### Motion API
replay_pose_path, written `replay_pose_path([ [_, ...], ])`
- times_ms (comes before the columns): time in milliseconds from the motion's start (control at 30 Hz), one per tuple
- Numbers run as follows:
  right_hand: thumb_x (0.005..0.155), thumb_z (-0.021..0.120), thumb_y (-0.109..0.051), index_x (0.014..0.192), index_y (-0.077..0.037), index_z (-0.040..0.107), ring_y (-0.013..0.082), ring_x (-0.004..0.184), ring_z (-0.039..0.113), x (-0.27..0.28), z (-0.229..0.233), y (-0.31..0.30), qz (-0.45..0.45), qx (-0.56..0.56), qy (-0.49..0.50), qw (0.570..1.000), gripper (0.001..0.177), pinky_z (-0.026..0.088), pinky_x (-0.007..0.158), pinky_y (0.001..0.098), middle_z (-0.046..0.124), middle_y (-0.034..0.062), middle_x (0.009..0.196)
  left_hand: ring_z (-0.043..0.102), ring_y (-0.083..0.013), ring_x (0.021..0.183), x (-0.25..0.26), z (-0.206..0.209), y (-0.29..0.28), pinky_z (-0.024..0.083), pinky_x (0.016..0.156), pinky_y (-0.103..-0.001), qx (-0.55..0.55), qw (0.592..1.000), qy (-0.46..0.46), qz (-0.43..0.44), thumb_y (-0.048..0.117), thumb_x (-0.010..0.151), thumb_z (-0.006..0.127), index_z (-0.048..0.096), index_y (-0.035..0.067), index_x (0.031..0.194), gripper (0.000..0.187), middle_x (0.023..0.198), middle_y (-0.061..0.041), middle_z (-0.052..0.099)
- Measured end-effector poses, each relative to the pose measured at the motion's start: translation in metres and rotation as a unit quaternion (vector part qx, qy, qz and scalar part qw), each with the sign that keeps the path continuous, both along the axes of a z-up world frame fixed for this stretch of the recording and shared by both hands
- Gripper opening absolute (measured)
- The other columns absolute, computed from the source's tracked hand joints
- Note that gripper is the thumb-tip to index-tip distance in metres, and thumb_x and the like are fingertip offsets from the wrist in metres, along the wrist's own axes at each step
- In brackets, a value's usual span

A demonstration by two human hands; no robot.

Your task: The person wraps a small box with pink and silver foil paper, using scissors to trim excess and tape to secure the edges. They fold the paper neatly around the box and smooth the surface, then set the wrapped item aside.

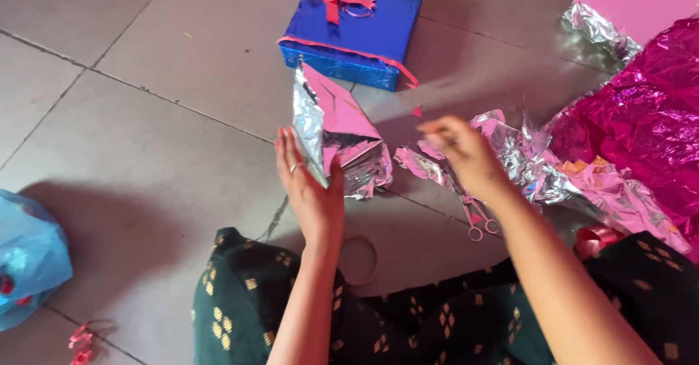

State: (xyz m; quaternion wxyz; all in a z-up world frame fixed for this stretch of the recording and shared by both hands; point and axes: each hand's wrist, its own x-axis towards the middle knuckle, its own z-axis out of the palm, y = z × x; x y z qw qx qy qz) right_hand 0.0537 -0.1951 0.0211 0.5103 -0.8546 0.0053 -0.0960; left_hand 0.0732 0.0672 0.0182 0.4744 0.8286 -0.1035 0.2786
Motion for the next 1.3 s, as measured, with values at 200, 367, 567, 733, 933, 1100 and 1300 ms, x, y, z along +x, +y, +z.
replay_pose_path([
  [200, 0.104, 0.059, -0.016, 0.108, -0.003, 0.053, 0.0175, 0.099, 0.071, 0.025, 0.028, 0.074, 0.066, -0.087, -0.042, 0.993, 0.015, 0.053, 0.085, 0.0333, 0.073, 0.0090, 0.116, 0.037, -0.0411, 0.155, 0.017, -0.019, -0.016, 0.039, 0.124, -0.042, -0.127, 0.989, 0.038, -0.070, 0.003, 0.094, 0.071, 0.023, -0.003, 0.162, 0.083, 0.168, -0.029, 0.026],
  [367, 0.103, 0.059, -0.014, 0.115, -0.003, 0.057, 0.0185, 0.094, 0.068, 0.033, 0.032, 0.073, 0.047, -0.081, -0.005, 0.996, 0.016, 0.053, 0.085, 0.0332, 0.070, 0.0098, 0.102, 0.026, -0.0480, 0.153, 0.021, 0.002, -0.004, 0.026, 0.125, -0.056, -0.043, 0.998, -0.043, 0.004, -0.002, 0.084, 0.074, 0.033, -0.006, 0.154, 0.081, 0.163, -0.031, 0.027],
  [567, 0.103, 0.061, -0.010, 0.116, -0.004, 0.064, 0.0114, 0.091, 0.067, -0.005, 0.014, 0.069, -0.073, -0.046, -0.028, 0.996, 0.014, 0.053, 0.078, 0.0280, 0.069, 0.0036, 0.098, 0.040, -0.0330, 0.149, 0.076, 0.025, -0.008, 0.015, 0.125, -0.061, 0.366, 0.910, -0.117, -0.159, 0.006, 0.087, 0.062, 0.058, 0.005, 0.139, 0.052, 0.153, -0.016, 0.049],
  [733, 0.101, 0.066, -0.012, 0.107, -0.004, 0.066, 0.0068, 0.075, 0.062, -0.026, 0.004, 0.081, -0.145, 0.016, 0.016, 0.989, 0.010, 0.053, 0.062, 0.0258, 0.067, 0.0022, 0.095, 0.049, -0.0296, 0.145, 0.093, 0.015, 0.000, 0.009, 0.130, -0.058, 0.475, 0.864, -0.137, -0.098, 0.012, 0.094, 0.061, 0.071, -0.002, 0.122, 0.033, 0.137, -0.016, 0.066],
  [933, 0.099, 0.070, -0.013, 0.102, -0.003, 0.068, 0.0081, 0.074, 0.062, -0.028, -0.002, 0.088, -0.148, -0.030, -0.014, 0.988, 0.010, 0.052, 0.057, 0.0241, 0.067, 0.0024, 0.096, 0.058, -0.0343, 0.135, 0.086, 0.001, 0.025, 0.009, 0.123, -0.072, 0.419, 0.882, -0.175, -0.127, 0.008, 0.085, 0.063, 0.077, -0.002, 0.093, 0.018, 0.117, -0.016, 0.073],
  [1100, 0.100, 0.067, -0.014, 0.103, -0.005, 0.067, 0.0069, 0.074, 0.067, -0.022, -0.001, 0.097, -0.153, 0.042, 0.002, 0.987, 0.010, 0.053, 0.059, 0.0228, 0.071, 0.0005, 0.098, 0.060, -0.0339, 0.134, 0.084, 0.000, 0.027, 0.010, 0.124, -0.071, 0.444, 0.868, -0.191, -0.111, 0.009, 0.085, 0.064, 0.077, -0.001, 0.090, 0.018, 0.111, -0.018, 0.074],
  [1300, 0.100, 0.065, -0.012, 0.102, -0.003, 0.068, 0.0064, 0.075, 0.067, -0.017, -0.006, 0.105, -0.149, 0.076, 0.001, 0.986, 0.010, 0.054, 0.059, 0.0223, 0.071, 0.0010, 0.097, 0.051, -0.0287, 0.140, 0.075, -0.001, 0.033, 0.006, 0.119, -0.076, 0.445, 0.881, -0.099, -0.129, 0.032, 0.091, 0.064, 0.074, -0.004, 0.111, 0.042, 0.124, -0.015, 0.070],
])
